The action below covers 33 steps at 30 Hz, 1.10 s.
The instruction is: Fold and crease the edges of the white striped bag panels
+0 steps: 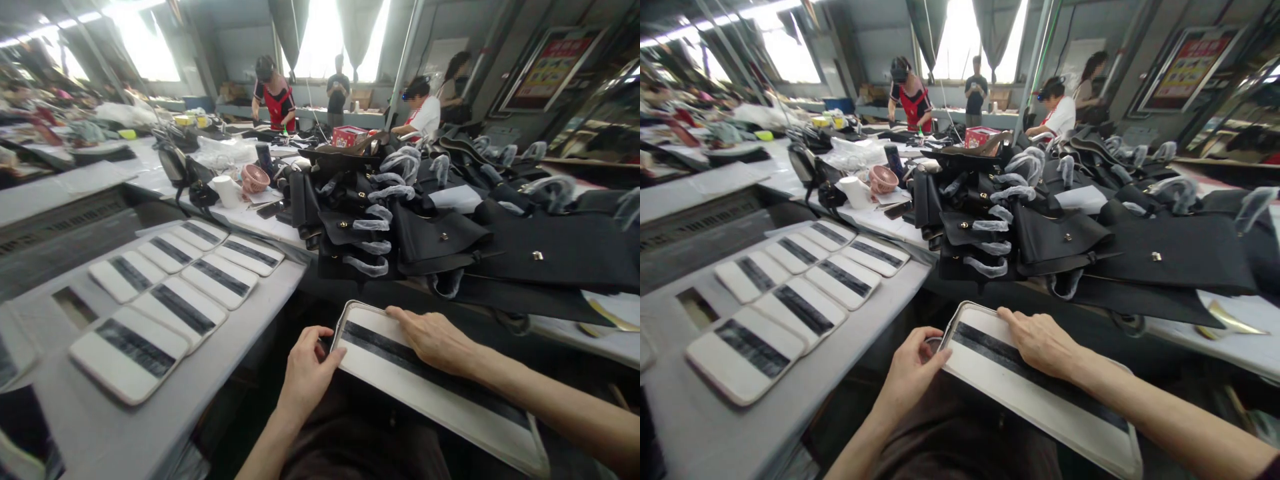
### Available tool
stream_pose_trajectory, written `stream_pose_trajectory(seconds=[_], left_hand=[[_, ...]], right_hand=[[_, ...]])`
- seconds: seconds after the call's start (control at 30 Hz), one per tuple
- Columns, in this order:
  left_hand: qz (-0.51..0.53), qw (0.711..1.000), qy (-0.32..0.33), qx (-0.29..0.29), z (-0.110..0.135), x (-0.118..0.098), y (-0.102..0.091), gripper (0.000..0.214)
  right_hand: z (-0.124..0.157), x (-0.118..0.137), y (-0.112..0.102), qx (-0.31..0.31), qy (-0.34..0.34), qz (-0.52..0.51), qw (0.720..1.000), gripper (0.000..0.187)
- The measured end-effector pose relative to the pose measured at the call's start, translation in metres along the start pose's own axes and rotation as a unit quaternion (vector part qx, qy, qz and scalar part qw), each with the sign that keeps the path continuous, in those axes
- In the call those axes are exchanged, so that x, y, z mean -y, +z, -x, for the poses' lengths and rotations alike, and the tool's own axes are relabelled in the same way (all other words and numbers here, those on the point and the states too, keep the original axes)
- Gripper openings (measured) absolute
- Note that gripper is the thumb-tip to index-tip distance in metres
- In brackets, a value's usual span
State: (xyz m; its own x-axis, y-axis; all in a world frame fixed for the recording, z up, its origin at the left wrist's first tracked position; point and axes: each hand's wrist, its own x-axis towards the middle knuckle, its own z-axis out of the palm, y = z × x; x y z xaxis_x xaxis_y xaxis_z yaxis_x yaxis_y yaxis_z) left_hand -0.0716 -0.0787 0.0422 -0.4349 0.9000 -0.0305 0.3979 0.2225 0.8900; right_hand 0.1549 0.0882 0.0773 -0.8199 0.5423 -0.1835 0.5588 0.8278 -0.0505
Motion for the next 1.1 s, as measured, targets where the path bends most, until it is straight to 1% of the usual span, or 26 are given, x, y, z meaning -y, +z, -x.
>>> stream_pose_trajectory(seconds=[0.13, 0.23, 0.33, 0.47, 0.57, 0.63, 0.7, 0.8, 0.87, 0.9, 0.97, 1.03, 1.1], left_hand=[[0.035, 0.998, -0.036, 0.032, -0.006, 0.016, 0.009, 0.030], [0.052, 0.997, -0.042, 0.028, -0.007, 0.020, 0.011, 0.031], [0.080, 0.995, -0.053, 0.021, -0.006, 0.022, 0.012, 0.033], [0.112, 0.991, -0.063, 0.021, -0.004, 0.025, 0.015, 0.037], [0.128, 0.989, -0.071, 0.022, -0.003, 0.027, 0.018, 0.038], [0.135, 0.988, -0.074, 0.027, -0.002, 0.028, 0.020, 0.039], [0.146, 0.986, -0.076, 0.031, -0.001, 0.028, 0.021, 0.040], [0.162, 0.983, -0.079, 0.023, -0.001, 0.027, 0.022, 0.043], [0.175, 0.981, -0.083, 0.011, -0.001, 0.025, 0.024, 0.046], [0.183, 0.979, -0.084, 0.009, -0.001, 0.025, 0.025, 0.048], [0.202, 0.976, -0.083, 0.009, -0.002, 0.024, 0.028, 0.054], [0.218, 0.972, -0.086, 0.020, -0.002, 0.024, 0.033, 0.059], [0.212, 0.972, -0.096, 0.035, -0.001, 0.026, 0.037, 0.061]], right_hand=[[0.004, 0.012, 0.016, -0.059, -0.035, 0.089, 0.994, 0.040], [0.000, 0.019, 0.023, -0.106, -0.054, 0.137, 0.983, 0.035], [-0.005, 0.021, 0.025, -0.135, -0.049, 0.156, 0.977, 0.030], [-0.008, 0.017, 0.026, -0.151, -0.037, 0.140, 0.978, 0.027], [-0.006, 0.016, 0.028, -0.145, -0.054, 0.129, 0.979, 0.017], [-0.005, 0.018, 0.029, -0.141, -0.063, 0.125, 0.980, 0.017], [-0.003, 0.021, 0.029, -0.141, -0.051, 0.113, 0.982, 0.018], [0.006, 0.024, 0.026, -0.150, -0.011, 0.081, 0.985, 0.017], [0.014, 0.023, 0.022, -0.172, -0.018, 0.034, 0.984, 0.016], [0.019, 0.022, 0.021, -0.185, -0.039, 0.003, 0.982, 0.018], [0.025, 0.023, 0.021, -0.194, -0.096, -0.051, 0.975, 0.030], [0.025, 0.026, 0.026, -0.173, -0.141, -0.070, 0.972, 0.050], [0.020, 0.030, 0.035, -0.147, -0.156, -0.074, 0.974, 0.066]])
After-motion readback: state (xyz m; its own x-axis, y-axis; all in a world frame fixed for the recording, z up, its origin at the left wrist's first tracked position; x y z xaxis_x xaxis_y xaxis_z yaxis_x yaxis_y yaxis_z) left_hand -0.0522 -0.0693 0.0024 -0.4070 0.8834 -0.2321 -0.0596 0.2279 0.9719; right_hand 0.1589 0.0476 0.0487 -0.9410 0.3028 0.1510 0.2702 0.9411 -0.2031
